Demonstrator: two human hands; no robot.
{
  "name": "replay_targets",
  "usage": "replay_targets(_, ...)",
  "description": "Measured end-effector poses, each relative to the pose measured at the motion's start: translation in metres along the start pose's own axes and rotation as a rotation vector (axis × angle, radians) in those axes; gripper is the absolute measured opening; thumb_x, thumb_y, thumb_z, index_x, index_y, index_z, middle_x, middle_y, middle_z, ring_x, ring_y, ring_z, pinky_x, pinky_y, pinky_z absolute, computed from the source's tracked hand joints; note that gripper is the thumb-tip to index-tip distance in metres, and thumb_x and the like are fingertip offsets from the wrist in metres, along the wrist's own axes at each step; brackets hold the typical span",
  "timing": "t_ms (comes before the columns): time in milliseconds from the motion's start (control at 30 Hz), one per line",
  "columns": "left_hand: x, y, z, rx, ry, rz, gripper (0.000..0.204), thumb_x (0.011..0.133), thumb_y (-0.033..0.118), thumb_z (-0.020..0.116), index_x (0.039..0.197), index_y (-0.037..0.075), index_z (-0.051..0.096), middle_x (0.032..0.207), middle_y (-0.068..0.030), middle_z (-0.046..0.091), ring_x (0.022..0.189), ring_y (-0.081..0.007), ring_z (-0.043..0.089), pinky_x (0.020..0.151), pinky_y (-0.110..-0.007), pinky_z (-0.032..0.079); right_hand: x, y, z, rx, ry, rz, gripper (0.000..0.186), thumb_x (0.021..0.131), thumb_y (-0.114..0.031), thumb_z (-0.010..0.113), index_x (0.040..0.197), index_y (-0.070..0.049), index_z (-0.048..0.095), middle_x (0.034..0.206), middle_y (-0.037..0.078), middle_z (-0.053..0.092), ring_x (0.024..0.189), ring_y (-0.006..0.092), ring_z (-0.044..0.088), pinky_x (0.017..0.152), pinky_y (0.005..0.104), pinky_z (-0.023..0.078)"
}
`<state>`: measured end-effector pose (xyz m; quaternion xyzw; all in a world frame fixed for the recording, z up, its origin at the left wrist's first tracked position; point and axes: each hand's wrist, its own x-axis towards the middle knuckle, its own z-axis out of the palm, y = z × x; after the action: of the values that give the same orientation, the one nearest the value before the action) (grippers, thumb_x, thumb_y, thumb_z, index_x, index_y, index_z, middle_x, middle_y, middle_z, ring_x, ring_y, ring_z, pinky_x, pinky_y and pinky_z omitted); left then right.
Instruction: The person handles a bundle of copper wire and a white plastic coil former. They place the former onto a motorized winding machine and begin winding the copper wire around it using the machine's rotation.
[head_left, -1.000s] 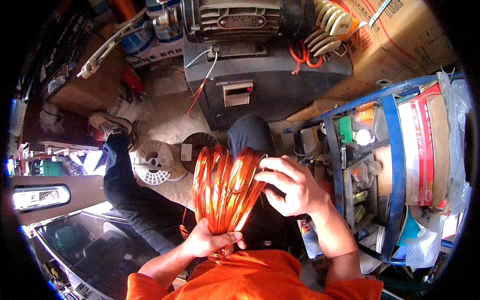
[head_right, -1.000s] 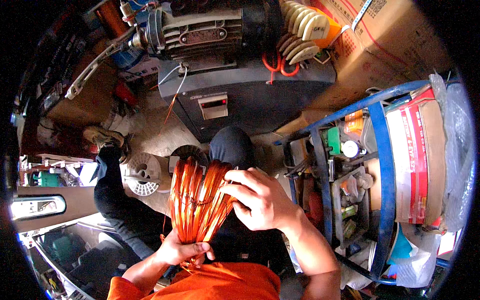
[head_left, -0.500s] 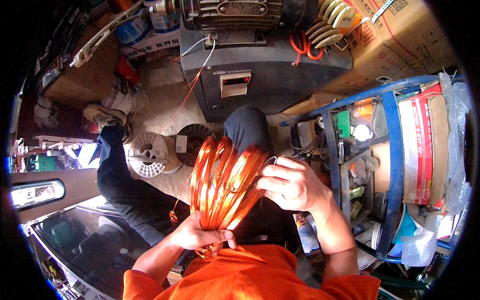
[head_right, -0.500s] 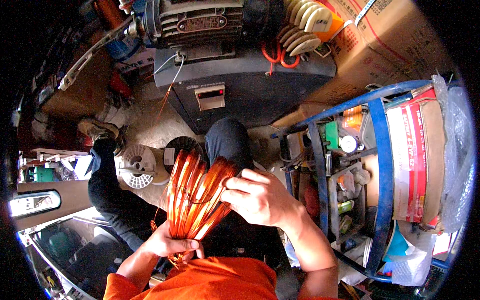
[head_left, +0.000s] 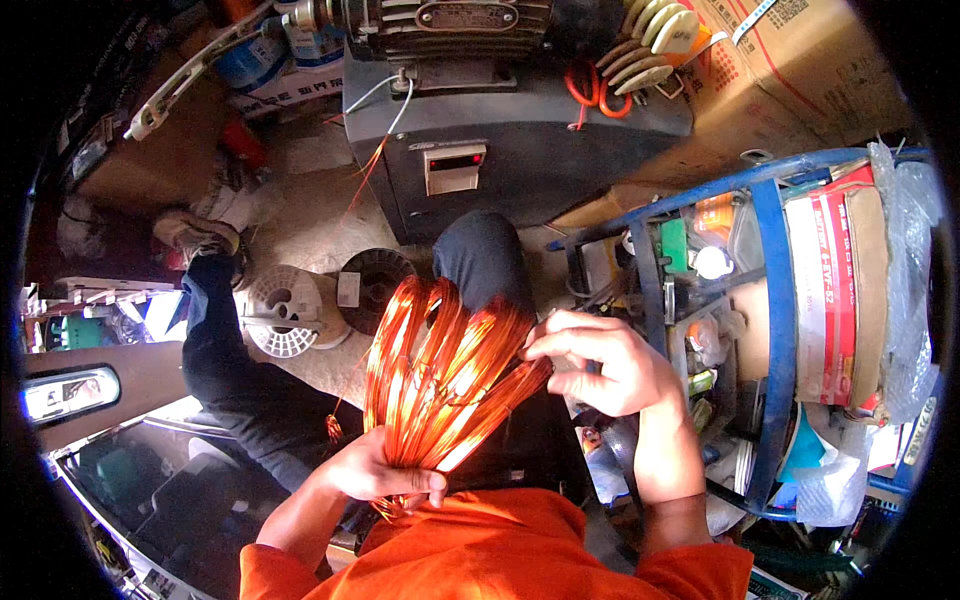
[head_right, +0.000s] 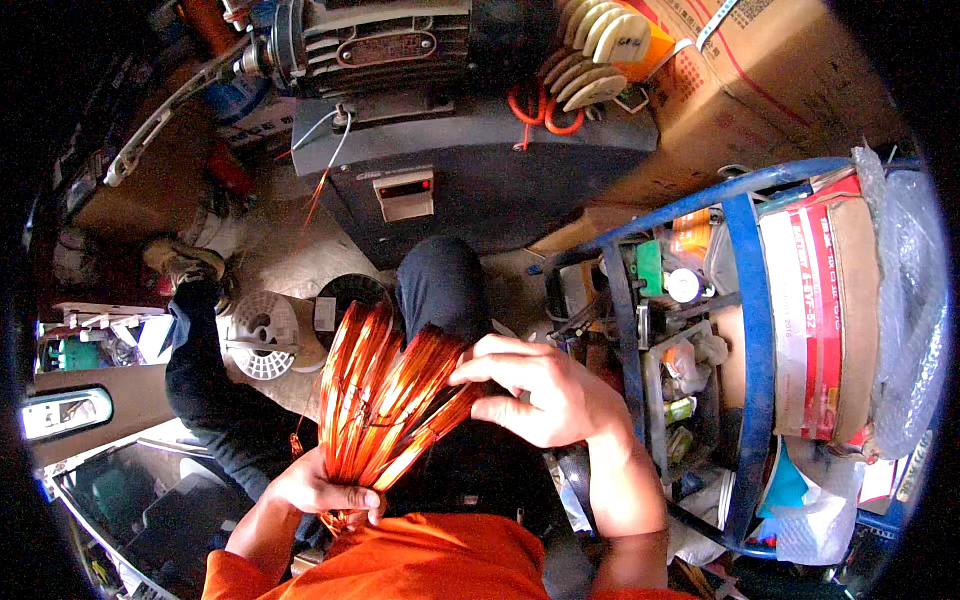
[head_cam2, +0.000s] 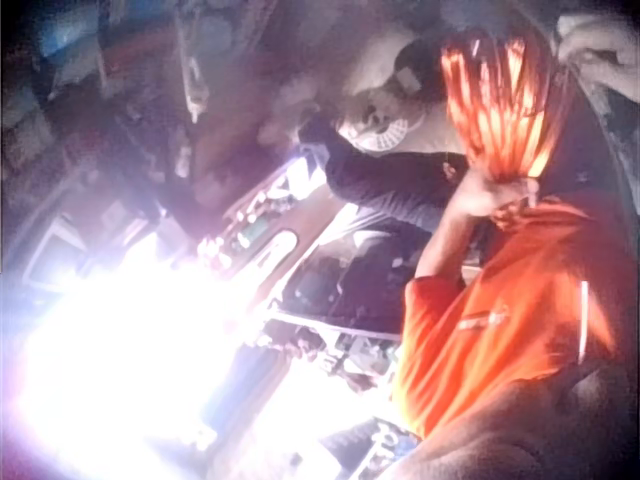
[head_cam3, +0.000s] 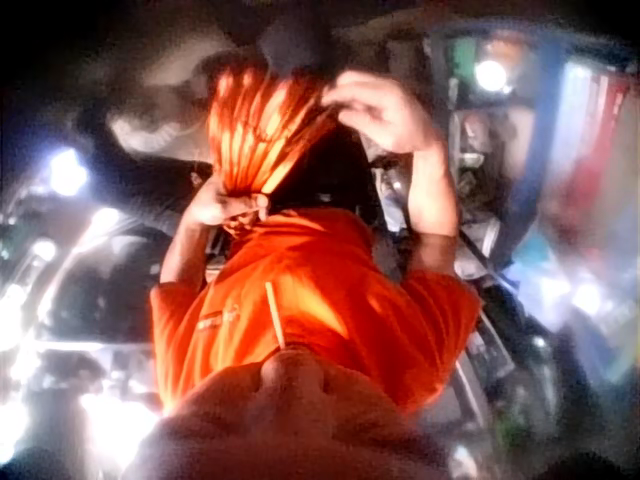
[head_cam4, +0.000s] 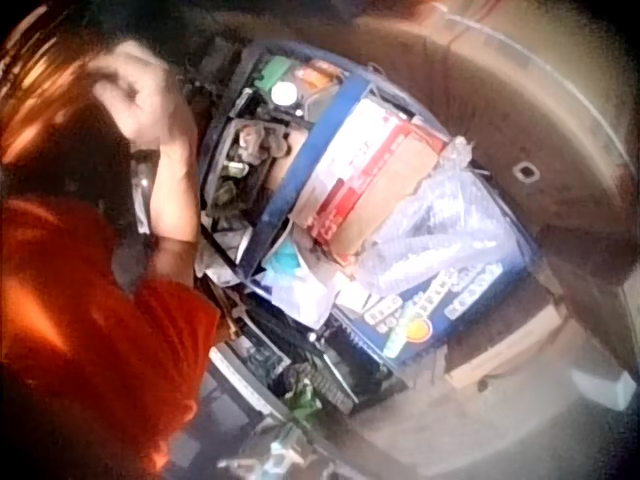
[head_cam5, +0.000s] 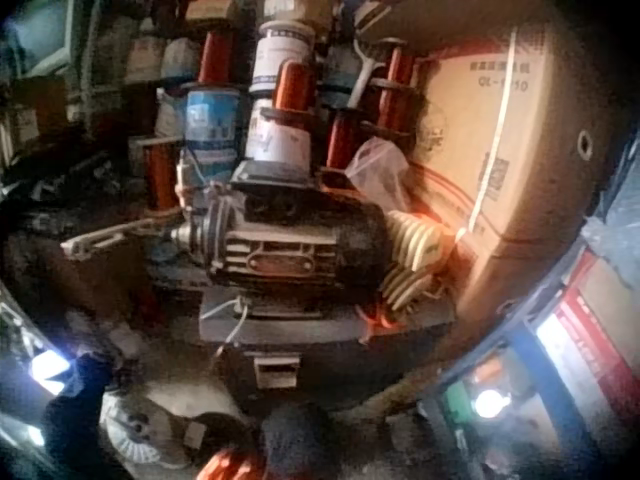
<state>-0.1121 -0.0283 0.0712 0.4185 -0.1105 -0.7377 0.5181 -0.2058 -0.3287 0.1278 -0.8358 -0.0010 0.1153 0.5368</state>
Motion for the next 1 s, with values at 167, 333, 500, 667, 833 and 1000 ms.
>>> replay_targets(167, -0.002, 0.007, 0.005, 0.02, 0.018, -0.01, 0.02, 0.087, 0.011, 0.066, 0.102, 0.001, 0.058, 0.075, -0.0069, 0.066, 0.058, -0.0125, 0.06, 0.051, -0.026, 0.048, 0.001, 0.018, -0.001, -0.019, 0.101, -0.191, 0.012, 0.083, 0.0, 0.06, 0.095, 0.0, 0.063, 0.089, 0.012, 0.059, 0.08, 0.0259, 0.06, 0.071, 0.0324, 0.047)
replay_targets(333, -0.004, 0.005, 0.001, 0.069, 0.019, -0.075, 0.022, 0.086, 0.011, 0.068, 0.104, 0.001, 0.059, 0.076, -0.0067, 0.067, 0.062, -0.0116, 0.061, 0.054, -0.026, 0.049, 0.0, 0.019, 0.0, 0.004, 0.065, -0.079, 0.009, 0.079, -0.001, 0.063, 0.087, -0.001, 0.067, 0.089, 0.011, 0.061, 0.084, 0.0238, 0.061, 0.074, 0.0313, 0.048)
replay_targets(500, -0.005, 0.002, 0.0, 0.059, 0.016, -0.084, 0.022, 0.086, 0.01, 0.068, 0.105, 0.001, 0.059, 0.077, -0.0072, 0.067, 0.066, -0.0114, 0.062, 0.057, -0.026, 0.051, 0.0, 0.013, 0.002, 0.003, 0.12, -0.137, 0.01, 0.076, 0.002, 0.065, 0.084, -0.002, 0.068, 0.084, 0.009, 0.06, 0.079, 0.022, 0.061, 0.069, 0.0306, 0.048)
replay_targets(667, -0.005, 0.0, -0.002, 0.07, -0.014, -0.077, 0.022, 0.086, 0.009, 0.067, 0.106, 0.0, 0.06, 0.079, -0.0064, 0.067, 0.069, -0.0114, 0.062, 0.06, -0.026, 0.051, -0.003, 0.013, 0.006, 0.005, 0.164, -0.187, 0.014, 0.074, 0.002, 0.068, 0.087, -0.005, 0.068, 0.083, 0.008, 0.059, 0.075, 0.0233, 0.061, 0.067, 0.0314, 0.048)
replay_targets(833, -0.005, -0.001, -0.002, 0.068, -0.035, -0.072, 0.02, 0.087, 0.01, 0.066, 0.103, 0.0, 0.061, 0.079, -0.0058, 0.067, 0.071, -0.0115, 0.063, 0.061, -0.026, 0.051, 0.0, 0.008, 0.01, -0.005, 0.163, -0.215, 0.015, 0.072, 0.003, 0.067, 0.083, -0.006, 0.069, 0.078, 0.007, 0.06, 0.07, 0.0213, 0.06, 0.062, 0.0298, 0.048)
replay_targets(1000, -0.003, -0.002, -0.002, 0.155, -0.022, -0.026, 0.018, 0.087, 0.012, 0.066, 0.1, 0.0, 0.06, 0.079, -0.0046, 0.067, 0.07, -0.0113, 0.062, 0.06, -0.026, 0.05, 0.002, 0.008, 0.014, -0.003, 0.145, -0.221, 0.015, 0.07, 0.004, 0.065, 0.081, -0.005, 0.07, 0.073, 0.007, 0.061, 0.066, 0.021, 0.061, 0.06, 0.0297, 0.047)
